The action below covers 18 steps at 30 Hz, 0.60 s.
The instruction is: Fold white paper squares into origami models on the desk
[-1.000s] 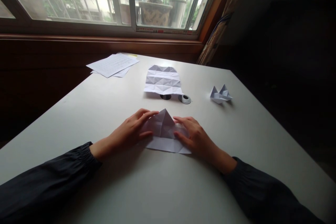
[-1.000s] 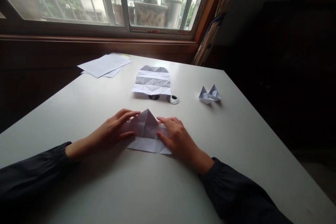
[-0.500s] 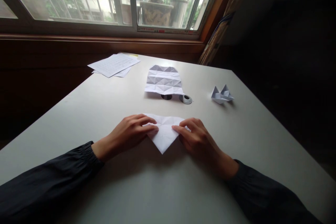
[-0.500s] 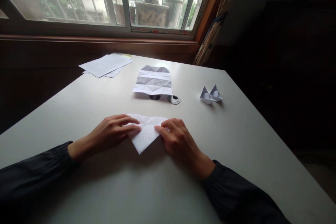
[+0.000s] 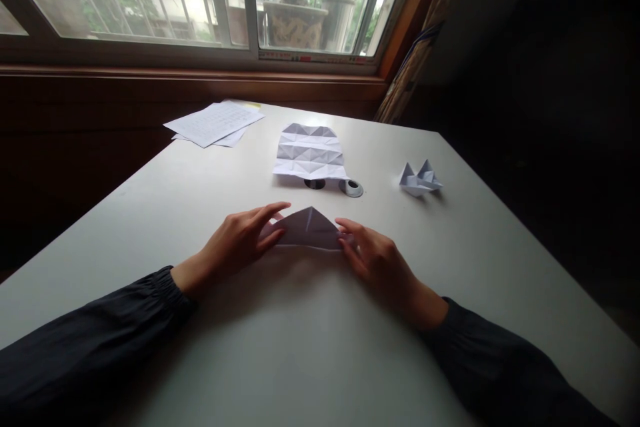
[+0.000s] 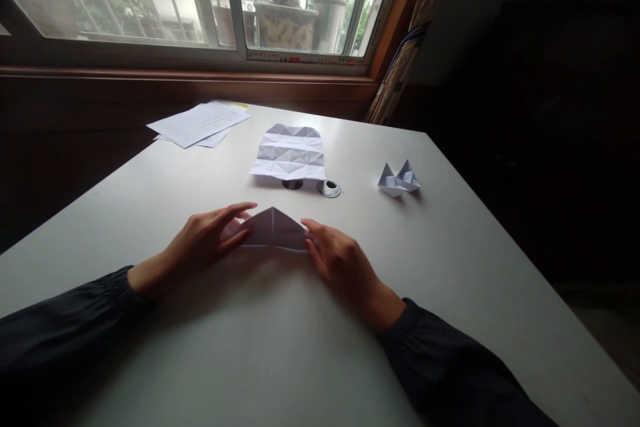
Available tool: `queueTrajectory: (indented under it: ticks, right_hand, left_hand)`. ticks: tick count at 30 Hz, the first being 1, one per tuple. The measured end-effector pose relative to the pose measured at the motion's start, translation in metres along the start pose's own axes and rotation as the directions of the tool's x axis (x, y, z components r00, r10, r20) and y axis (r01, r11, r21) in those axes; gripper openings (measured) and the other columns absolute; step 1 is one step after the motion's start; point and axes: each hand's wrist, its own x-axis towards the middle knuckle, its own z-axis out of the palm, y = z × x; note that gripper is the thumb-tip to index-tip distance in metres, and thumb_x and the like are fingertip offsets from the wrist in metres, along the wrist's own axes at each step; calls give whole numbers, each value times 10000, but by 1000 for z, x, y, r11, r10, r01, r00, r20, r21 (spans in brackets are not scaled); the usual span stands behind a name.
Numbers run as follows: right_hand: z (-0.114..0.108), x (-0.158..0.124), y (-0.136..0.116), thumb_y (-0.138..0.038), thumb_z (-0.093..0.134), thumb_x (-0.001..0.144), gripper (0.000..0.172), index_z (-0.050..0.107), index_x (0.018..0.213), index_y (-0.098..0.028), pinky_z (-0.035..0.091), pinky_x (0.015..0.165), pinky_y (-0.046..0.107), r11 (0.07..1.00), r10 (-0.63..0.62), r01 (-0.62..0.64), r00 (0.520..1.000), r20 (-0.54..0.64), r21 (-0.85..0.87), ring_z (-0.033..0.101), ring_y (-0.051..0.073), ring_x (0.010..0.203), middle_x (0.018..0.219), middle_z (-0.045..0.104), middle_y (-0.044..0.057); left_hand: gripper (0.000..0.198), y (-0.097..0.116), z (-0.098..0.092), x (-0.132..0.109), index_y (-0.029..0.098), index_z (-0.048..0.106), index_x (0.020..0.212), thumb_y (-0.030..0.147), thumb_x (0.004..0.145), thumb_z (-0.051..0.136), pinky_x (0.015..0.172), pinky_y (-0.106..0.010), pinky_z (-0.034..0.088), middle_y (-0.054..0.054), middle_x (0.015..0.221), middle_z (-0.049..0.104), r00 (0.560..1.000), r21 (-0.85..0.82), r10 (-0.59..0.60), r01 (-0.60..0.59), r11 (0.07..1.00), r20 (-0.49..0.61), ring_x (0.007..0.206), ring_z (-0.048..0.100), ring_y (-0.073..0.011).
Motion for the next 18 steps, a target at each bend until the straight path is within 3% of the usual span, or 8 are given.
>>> queueTrajectory:
  ticks: [4, 7, 9, 13, 15, 18]
  right_hand:
    - [0, 4, 2, -116, 543, 955, 349, 628, 1265, -253, 563, 950, 472, 999, -11, 12, 1000, 28, -49, 651, 281, 1104, 1231, 685, 97]
    - [2, 6, 3, -120, 580, 932, 281, 701, 1151, -248, 545, 954, 514, 995, -7, 13, 998, 59, -102, 609, 304, 1130, 1254, 674, 103]
    - [4, 8, 4, -135, 592, 928, 246, 717, 1109, -246, 535, 961, 531, 994, 6, 0, 998, 55, -111, 587, 312, 1149, 1249, 675, 106]
    - [7, 11, 3, -231, 632, 925, 155, 719, 1053, -239, 516, 975, 544, 994, 41, -37, 999, 32, -106, 575, 321, 1158, 1216, 673, 113]
    - [7, 12, 2, -278, 650, 918, 144, 709, 1043, -239, 507, 983, 547, 994, 56, -52, 998, 32, -99, 574, 325, 1165, 1214, 666, 115]
    - [8, 13, 2, -312, 668, 913, 159, 693, 1054, -244, 505, 986, 549, 995, 75, -72, 997, 30, -73, 585, 328, 1161, 1228, 656, 114]
  left_hand:
    - [418, -5, 0, 6, 282, 560, 1383, 361, 973, 586, 810, -343, 560, -67, 1230, 707, 999, 77, -17, 14, 997, 30, 1003, 683, -227]
    - [217, -8, -1, 9, 304, 727, 1136, 340, 988, 572, 915, -408, 518, -47, 1248, 698, 996, 130, 61, -70, 989, 69, 1099, 618, -253]
    - [224, -8, -1, 11, 287, 752, 1057, 315, 1010, 536, 944, -421, 491, -50, 1192, 720, 986, 121, 127, -139, 983, 108, 1067, 621, -240]
    - [292, -3, -2, 12, 232, 724, 1091, 448, 999, 549, 865, -365, 506, -81, 1089, 737, 973, 94, 155, -173, 980, 173, 942, 666, -215]
    - [390, 0, -2, 13, 225, 704, 1113, 560, 947, 591, 802, -346, 512, -91, 1091, 731, 980, 141, 129, -151, 978, 153, 926, 677, -228]
    - [399, 1, -1, 13, 227, 680, 1118, 574, 956, 567, 685, -297, 492, -79, 1064, 727, 987, 211, 103, -128, 969, 125, 853, 689, -209]
